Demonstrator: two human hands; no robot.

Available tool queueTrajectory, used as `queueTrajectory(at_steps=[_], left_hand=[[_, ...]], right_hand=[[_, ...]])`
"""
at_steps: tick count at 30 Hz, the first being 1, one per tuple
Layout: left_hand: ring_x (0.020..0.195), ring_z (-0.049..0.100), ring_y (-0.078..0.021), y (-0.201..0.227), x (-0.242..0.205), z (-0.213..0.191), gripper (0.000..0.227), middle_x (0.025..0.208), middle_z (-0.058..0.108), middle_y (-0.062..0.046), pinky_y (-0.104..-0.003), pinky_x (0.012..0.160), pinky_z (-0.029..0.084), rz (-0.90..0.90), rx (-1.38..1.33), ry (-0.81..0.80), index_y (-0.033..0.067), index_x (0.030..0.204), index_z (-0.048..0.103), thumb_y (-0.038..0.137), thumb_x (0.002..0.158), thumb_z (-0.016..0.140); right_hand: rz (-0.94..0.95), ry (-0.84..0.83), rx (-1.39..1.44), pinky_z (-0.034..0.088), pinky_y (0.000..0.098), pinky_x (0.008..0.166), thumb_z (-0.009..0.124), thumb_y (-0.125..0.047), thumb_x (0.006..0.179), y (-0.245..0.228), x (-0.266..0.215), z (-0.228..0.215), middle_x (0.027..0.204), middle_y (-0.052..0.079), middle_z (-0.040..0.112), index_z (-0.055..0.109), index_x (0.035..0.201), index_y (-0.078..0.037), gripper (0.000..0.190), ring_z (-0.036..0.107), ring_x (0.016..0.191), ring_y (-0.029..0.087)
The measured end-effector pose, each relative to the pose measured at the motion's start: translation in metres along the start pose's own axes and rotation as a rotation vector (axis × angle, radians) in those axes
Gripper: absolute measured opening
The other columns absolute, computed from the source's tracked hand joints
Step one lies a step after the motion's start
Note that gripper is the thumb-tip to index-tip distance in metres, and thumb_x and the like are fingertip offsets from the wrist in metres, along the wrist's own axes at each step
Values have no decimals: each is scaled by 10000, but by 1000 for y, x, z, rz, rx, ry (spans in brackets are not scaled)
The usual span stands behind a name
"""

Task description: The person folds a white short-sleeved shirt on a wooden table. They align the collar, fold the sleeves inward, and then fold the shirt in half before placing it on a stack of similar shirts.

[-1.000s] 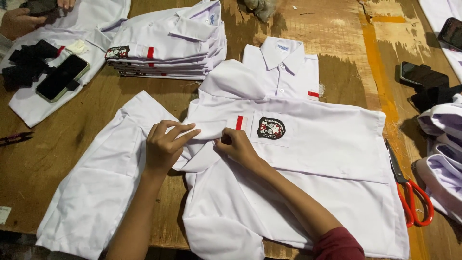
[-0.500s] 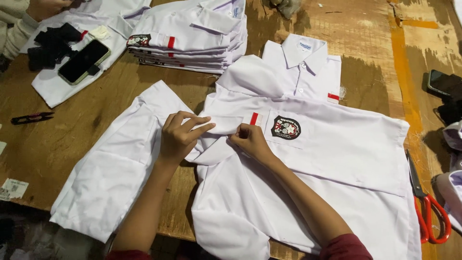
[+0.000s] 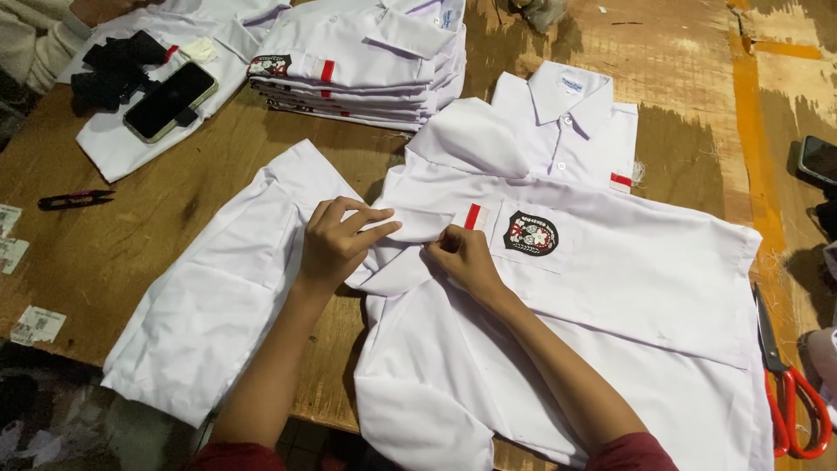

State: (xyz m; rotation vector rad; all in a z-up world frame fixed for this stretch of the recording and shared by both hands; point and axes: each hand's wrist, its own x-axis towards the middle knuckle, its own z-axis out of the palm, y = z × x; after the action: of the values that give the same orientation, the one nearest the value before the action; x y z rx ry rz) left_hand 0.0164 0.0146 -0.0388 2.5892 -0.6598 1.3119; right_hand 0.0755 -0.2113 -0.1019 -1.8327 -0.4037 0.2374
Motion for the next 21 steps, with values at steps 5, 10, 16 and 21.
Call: queueTrajectory(at_steps=[5,10,16,21], left_hand=[[884,630,-156,3,6,-5,364,986,738,125,-322,783,519,5,5,12,289,939,791,-47,841,692],[882,635,-152,5,9,-7,356,990,736,130,-318,779,517,15,4,25,298,942,788,-33,858,687],[867,637,-139,3,7,-6,248,984,738,141,-307,770,518,41,22,19,304,926,788,65,898,727],[874,640,-141,2,4,-2,233,993,744,140,-303,773,521,33,6,23,303,920,789,80,911,723]], right_hand=[[-20,-5,-47,475,311,509,711,-91,804,2,-2,-2,557,118,671,697,726,-29,101,618,513,179],[-62,-15,-116,488,311,536,707,-81,820,10,-1,-3,577,115,675,703,744,-32,91,645,541,204],[-182,1,-228,535,371,583,717,-88,845,13,-6,2,659,170,690,679,812,-2,100,699,630,330],[-341,-8,-344,567,414,625,725,-1,834,-18,-16,3,735,187,693,652,877,19,87,716,692,387]])
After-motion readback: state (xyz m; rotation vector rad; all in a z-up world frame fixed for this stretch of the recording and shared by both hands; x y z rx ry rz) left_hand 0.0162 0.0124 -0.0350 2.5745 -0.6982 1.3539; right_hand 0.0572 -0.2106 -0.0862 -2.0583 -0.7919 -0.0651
